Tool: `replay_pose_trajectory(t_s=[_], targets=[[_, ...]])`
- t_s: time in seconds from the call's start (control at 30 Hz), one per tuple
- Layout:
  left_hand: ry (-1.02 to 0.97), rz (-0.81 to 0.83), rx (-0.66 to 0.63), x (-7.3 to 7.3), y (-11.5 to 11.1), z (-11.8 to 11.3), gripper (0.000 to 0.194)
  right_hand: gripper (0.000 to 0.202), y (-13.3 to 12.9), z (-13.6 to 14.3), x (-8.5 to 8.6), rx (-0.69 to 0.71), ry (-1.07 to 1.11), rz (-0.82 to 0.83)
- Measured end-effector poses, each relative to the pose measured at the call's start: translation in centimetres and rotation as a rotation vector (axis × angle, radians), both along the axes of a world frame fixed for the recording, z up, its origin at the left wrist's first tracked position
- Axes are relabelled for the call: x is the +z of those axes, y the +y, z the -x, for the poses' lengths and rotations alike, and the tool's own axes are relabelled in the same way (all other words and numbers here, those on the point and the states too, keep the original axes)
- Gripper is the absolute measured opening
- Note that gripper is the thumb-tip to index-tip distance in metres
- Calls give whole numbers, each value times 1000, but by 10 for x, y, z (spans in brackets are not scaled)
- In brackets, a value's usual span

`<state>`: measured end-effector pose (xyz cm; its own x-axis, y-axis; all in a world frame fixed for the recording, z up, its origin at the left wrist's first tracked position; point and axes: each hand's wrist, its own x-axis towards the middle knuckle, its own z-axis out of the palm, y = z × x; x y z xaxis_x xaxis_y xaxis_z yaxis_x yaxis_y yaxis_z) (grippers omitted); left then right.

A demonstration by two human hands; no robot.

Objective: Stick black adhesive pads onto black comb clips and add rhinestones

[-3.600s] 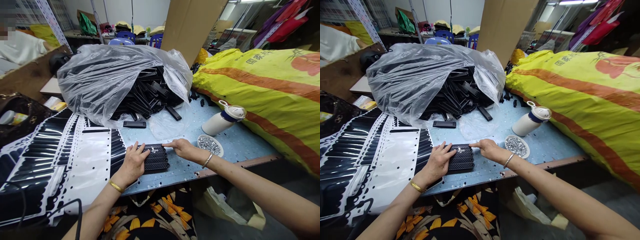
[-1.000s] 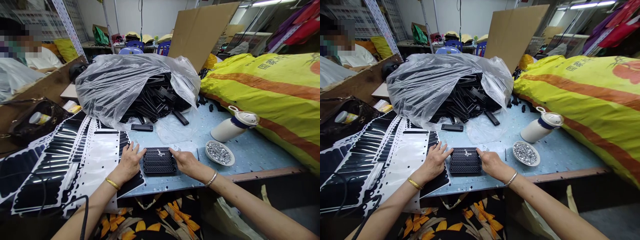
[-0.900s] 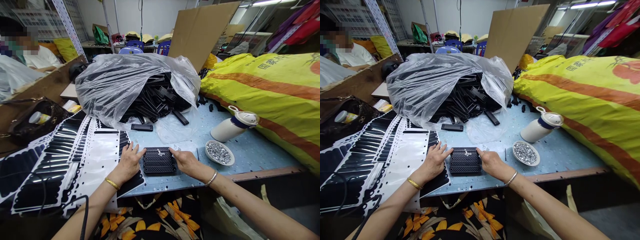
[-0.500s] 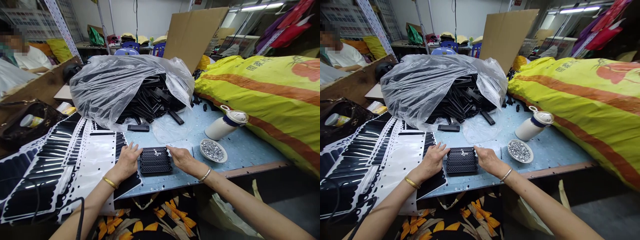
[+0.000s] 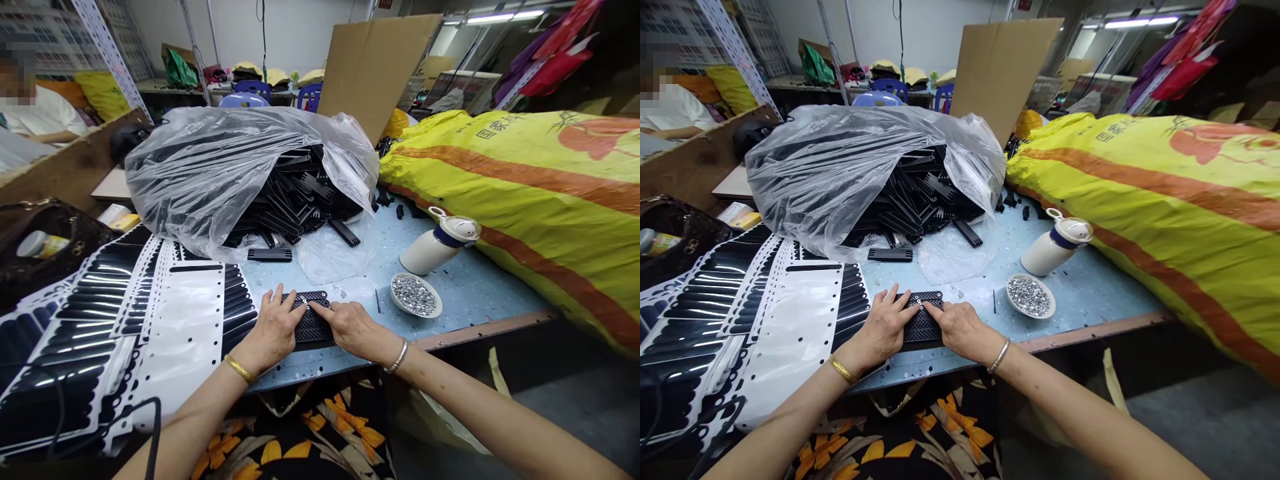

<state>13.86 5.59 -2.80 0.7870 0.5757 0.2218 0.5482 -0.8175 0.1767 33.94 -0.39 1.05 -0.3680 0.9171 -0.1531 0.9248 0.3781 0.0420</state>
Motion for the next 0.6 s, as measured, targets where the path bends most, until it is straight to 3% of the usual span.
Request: replay_pose_trajectory(t_s=[0.33,0.6], targets=[[4,7,-11,-10,1,1,54,69,-14,-22,-4,-62,-100,4],[-16,38,1,-12,2,1,55,55,-12,-37,-32,-221,473,96]])
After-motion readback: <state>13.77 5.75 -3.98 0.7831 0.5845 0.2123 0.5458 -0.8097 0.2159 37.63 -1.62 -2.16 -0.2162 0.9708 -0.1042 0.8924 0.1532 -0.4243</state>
